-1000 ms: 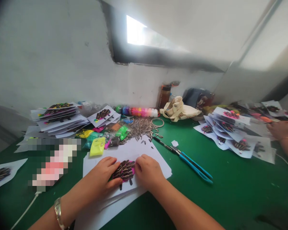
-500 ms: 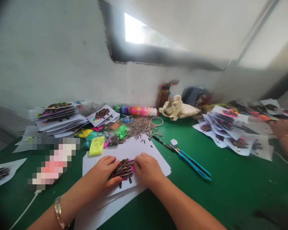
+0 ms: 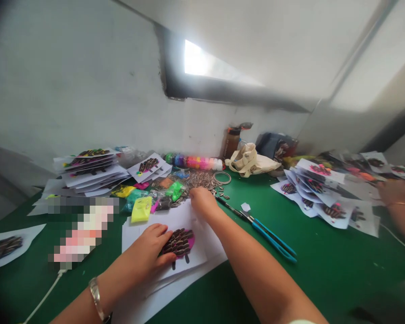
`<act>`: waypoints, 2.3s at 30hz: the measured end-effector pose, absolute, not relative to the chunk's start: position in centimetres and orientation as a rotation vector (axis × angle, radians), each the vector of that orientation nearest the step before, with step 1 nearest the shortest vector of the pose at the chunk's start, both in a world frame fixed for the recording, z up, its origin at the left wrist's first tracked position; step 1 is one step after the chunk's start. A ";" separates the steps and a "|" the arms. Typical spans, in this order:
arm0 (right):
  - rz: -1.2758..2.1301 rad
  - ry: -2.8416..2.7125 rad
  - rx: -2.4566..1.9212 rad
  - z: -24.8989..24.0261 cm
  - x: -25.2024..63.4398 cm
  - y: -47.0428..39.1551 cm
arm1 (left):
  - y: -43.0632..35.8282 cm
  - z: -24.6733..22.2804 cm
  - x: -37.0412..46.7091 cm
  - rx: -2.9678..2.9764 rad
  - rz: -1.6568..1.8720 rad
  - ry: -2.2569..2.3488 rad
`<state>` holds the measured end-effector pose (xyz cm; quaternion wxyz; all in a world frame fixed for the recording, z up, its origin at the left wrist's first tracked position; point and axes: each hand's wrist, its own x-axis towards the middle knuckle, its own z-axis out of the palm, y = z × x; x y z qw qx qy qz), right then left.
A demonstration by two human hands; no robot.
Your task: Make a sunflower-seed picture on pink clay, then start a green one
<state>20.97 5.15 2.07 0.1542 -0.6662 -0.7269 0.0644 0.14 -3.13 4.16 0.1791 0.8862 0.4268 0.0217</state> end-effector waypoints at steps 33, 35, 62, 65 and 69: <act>0.626 -1.856 -1.518 0.5 21.5 -5.7 | -3.1 3.5 0.5 2.561 0.132 1.230; 0.596 -1.899 -1.517 0.4 21.6 -5.7 | -3.1 3.6 0.5 2.560 0.117 1.228; 0.536 -2.048 -1.605 0.0 22.5 -5.9 | -3.0 3.2 0.4 2.554 0.170 1.211; 0.521 -2.073 -1.629 0.0 22.4 -5.9 | -3.0 3.1 0.5 2.555 0.168 1.216; 0.487 -2.098 -1.632 0.3 22.1 -5.9 | -2.9 3.0 0.5 2.566 0.142 1.232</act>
